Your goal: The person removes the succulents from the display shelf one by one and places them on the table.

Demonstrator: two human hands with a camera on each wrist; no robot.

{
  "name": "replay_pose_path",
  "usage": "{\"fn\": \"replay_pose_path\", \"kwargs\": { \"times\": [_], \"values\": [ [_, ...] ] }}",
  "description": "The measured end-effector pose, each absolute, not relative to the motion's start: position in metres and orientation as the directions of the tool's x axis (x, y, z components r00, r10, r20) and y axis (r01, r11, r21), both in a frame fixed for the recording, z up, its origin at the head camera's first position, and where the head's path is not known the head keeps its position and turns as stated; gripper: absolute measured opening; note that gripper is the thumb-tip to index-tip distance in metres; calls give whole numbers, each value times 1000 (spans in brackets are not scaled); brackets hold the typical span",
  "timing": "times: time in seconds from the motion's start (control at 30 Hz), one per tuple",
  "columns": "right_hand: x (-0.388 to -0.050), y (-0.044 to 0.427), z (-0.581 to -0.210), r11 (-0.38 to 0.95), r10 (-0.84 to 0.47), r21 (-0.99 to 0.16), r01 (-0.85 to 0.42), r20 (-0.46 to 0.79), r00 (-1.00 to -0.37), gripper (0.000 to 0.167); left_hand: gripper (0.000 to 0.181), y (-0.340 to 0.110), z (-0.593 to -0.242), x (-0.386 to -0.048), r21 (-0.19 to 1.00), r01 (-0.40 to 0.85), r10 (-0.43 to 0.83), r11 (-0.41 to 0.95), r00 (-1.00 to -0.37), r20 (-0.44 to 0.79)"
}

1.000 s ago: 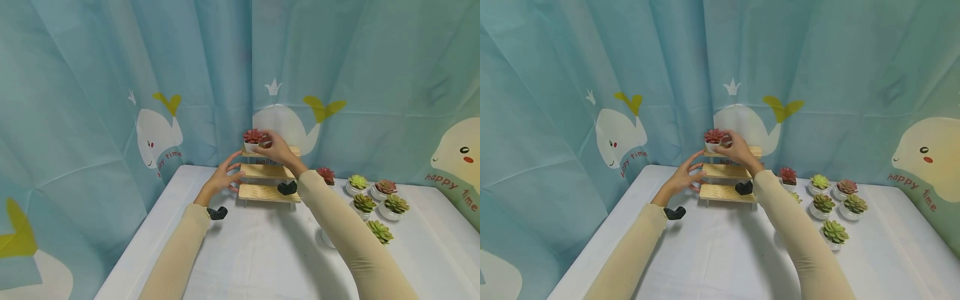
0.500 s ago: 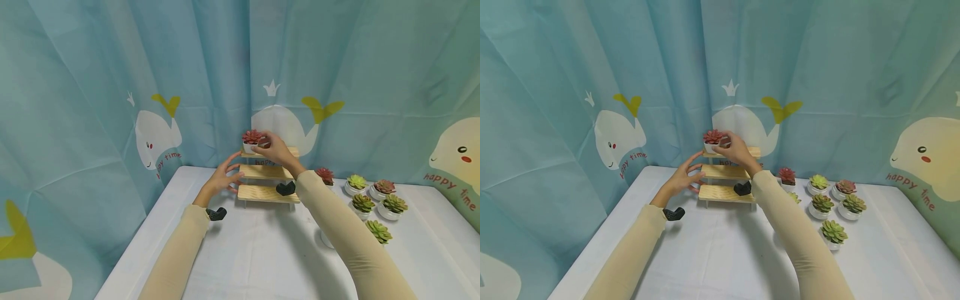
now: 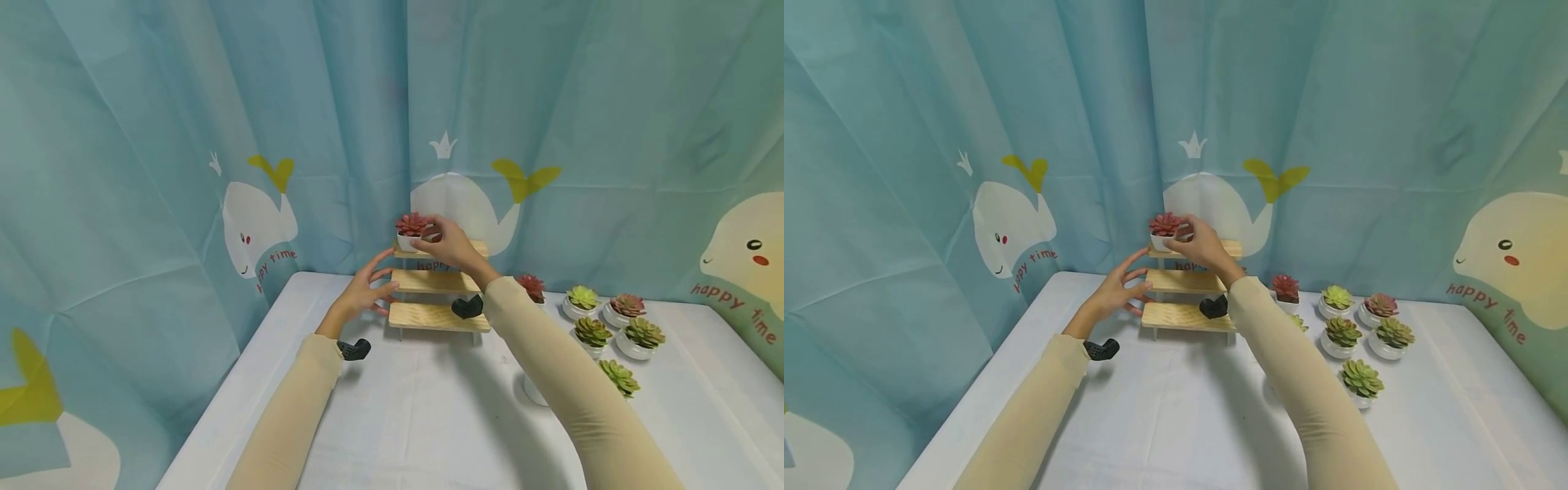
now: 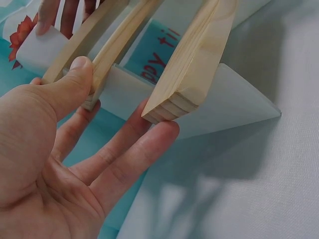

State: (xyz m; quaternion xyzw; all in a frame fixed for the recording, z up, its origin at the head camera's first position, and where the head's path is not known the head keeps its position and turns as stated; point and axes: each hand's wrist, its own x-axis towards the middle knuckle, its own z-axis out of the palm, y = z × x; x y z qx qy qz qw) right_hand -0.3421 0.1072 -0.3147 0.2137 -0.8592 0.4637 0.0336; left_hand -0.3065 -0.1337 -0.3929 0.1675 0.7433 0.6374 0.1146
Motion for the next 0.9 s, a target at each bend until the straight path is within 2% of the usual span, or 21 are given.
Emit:
{"fn": "replay_pose_path", "kwargs": {
  "times": [0.4, 0.9],
  "values": [
    [-344, 110, -311, 434, -336, -805, -404, 272, -902, 54, 76, -135, -391, -310, 987, 103, 393, 124, -918, 47],
    [-341, 119, -303, 454, -315, -789, -414, 292, -903, 57, 76, -138, -392, -308, 987, 111, 385, 120, -921, 57]
  ]
}}
